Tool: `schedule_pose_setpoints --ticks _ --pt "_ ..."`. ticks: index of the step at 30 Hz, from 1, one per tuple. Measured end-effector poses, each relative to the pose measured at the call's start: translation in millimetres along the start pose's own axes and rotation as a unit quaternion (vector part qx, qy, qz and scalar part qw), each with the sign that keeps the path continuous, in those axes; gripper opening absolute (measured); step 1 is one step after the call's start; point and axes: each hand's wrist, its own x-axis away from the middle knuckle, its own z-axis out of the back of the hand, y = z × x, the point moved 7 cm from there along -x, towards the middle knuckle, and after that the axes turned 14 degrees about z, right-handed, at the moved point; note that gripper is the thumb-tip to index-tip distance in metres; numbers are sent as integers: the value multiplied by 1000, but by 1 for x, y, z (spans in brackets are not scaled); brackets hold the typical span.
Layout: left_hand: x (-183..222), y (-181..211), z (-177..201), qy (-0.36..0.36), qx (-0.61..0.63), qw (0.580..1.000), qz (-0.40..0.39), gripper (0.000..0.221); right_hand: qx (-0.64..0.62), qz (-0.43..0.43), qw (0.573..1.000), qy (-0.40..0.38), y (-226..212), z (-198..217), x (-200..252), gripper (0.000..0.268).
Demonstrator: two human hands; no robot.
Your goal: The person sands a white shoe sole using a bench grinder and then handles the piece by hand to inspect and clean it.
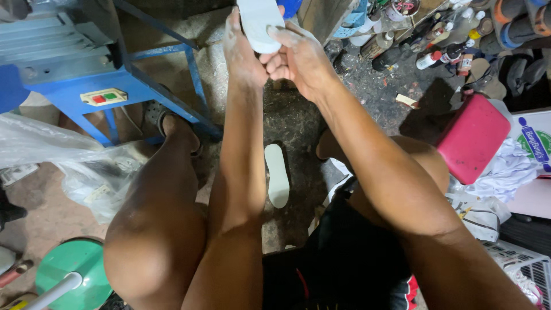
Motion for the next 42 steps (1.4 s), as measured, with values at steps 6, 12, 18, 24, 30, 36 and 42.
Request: schedule_pose_setpoints --ticks 6,12,18,24,30,36,42 --pt "-6 -25 33 -19 78 993 83 50 -4 -53 996 69 13 37 5 35" --pt "-17 -47 47 -24 188 978 86 74 -31 -31 997 57 18 40 4 41" --pt "-4 -27 42 -48 205 977 17 90 17 9 999 39 2 28 7 39" --pt "-3 -24 42 -71 202 977 -11 91 27 3 998 58 13 29 -1 31" --pt "-13 -30 52 -54 193 979 -23 81 -26 21 999 35 15 29 -9 30" --pt "-12 -26 66 -56 209 976 -37 51 -65 23 997 22 18 22 -11 32" --pt "2 -12 56 -97 198 972 -81 47 -79 26 996 16 25 17 -21 39"
